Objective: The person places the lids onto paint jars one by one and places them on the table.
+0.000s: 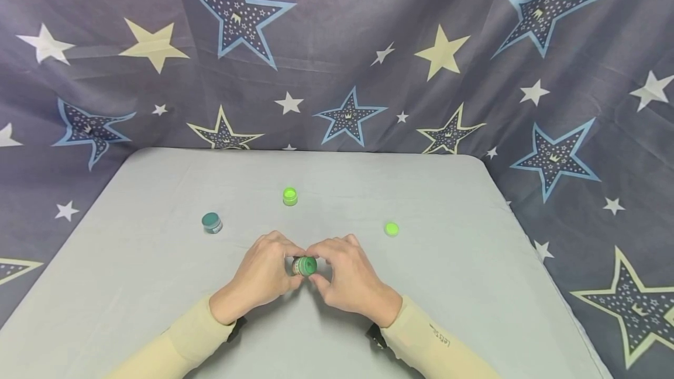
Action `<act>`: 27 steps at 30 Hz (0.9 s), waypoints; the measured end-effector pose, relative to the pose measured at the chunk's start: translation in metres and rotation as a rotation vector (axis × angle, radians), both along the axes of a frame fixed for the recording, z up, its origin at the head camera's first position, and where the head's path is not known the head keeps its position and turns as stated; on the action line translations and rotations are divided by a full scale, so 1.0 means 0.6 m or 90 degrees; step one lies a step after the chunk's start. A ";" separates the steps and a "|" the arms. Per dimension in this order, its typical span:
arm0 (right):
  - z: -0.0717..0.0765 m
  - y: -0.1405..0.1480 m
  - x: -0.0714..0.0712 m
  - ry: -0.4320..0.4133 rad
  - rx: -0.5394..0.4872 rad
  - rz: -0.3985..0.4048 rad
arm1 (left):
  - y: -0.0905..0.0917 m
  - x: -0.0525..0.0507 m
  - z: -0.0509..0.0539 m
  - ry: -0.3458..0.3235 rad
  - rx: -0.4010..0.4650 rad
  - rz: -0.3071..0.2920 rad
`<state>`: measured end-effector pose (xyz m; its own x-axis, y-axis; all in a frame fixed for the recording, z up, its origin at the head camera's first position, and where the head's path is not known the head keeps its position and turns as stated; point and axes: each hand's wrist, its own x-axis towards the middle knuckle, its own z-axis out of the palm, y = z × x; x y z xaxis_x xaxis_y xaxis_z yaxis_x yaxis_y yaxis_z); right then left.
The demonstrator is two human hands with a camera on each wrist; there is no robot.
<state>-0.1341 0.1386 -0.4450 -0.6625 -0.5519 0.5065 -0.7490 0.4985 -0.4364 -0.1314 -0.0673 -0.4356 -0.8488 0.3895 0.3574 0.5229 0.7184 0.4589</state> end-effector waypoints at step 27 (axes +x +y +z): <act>-0.001 -0.002 0.000 0.010 0.010 -0.049 | 0.000 0.002 0.002 -0.019 -0.004 0.002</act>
